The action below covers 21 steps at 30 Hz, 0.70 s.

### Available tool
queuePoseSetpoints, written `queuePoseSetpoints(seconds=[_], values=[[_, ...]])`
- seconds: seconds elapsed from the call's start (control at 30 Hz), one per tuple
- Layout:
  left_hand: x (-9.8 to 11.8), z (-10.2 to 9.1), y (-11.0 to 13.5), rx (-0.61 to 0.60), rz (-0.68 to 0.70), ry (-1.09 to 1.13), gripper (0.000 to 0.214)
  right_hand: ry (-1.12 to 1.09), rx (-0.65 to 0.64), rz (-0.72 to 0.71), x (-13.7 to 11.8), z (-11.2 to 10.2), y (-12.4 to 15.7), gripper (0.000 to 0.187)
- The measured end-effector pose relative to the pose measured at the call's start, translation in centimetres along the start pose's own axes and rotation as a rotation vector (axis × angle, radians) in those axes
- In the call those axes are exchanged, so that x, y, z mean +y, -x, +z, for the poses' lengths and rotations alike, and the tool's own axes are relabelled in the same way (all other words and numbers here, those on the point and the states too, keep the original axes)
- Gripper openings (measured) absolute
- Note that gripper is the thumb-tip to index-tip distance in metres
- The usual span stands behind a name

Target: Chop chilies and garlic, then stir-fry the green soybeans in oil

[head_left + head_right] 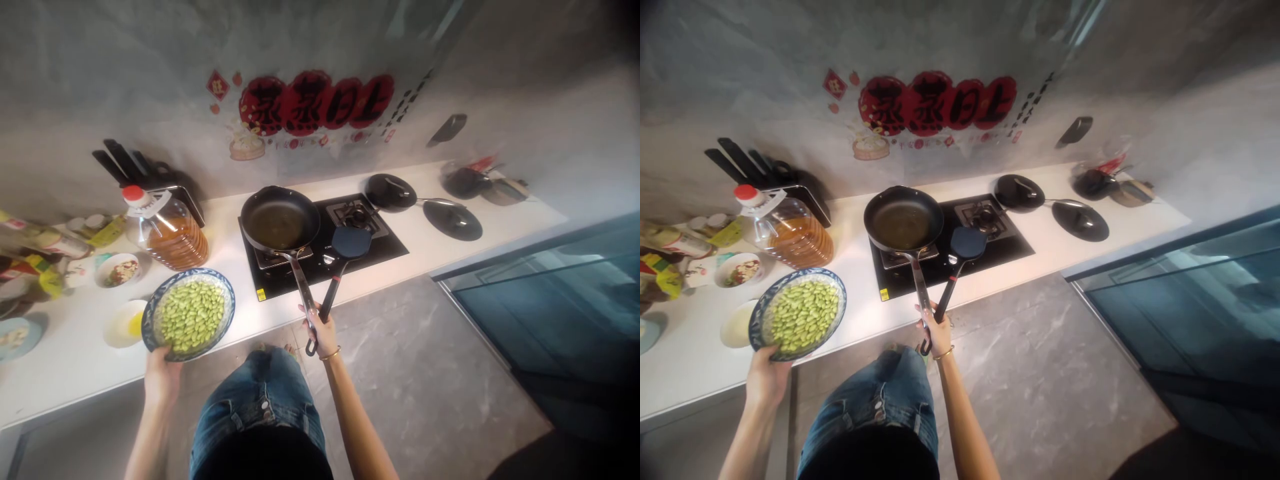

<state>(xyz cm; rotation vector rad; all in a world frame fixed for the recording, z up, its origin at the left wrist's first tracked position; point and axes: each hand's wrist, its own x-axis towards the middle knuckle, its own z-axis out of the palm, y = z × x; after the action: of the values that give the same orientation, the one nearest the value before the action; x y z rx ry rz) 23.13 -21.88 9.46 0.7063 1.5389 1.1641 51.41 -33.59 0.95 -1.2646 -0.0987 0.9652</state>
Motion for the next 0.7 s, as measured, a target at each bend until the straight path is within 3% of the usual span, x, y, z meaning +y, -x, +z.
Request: queuePoseSetpoints(seconds=[0.13,0.27,0.4,0.5,0.6,0.7], values=[[1.8,2.4,-2.0,-0.023,0.123,-0.028,0.05,0.075,-0.001,-0.058,-0.5,-0.2,0.1,0.067],[5.2,7.0,-4.2,-0.122,0.19,-0.052,0.053,0.148,0.079,-0.076,-1.3,-0.9,0.3,0.074],[9.2,14.1,-6.6,-0.255,0.406,-0.256,0.059,0.165,0.143,-0.125,-2.8,-2.4,0.4,0.075],[11.6,20.2,-7.8,-0.322,0.495,-0.484,0.064,0.184,0.151,-0.148,-4.0,-3.8,0.7,0.074],[13.2,25.5,-8.4,-0.393,0.569,-0.756,0.064,0.187,0.178,-0.154,-4.8,-5.1,1.4,0.075],[13.6,29.4,-8.5,-0.391,0.66,-1.052,0.059,0.181,0.214,-0.15,-4.9,-6.1,2.4,0.075]])
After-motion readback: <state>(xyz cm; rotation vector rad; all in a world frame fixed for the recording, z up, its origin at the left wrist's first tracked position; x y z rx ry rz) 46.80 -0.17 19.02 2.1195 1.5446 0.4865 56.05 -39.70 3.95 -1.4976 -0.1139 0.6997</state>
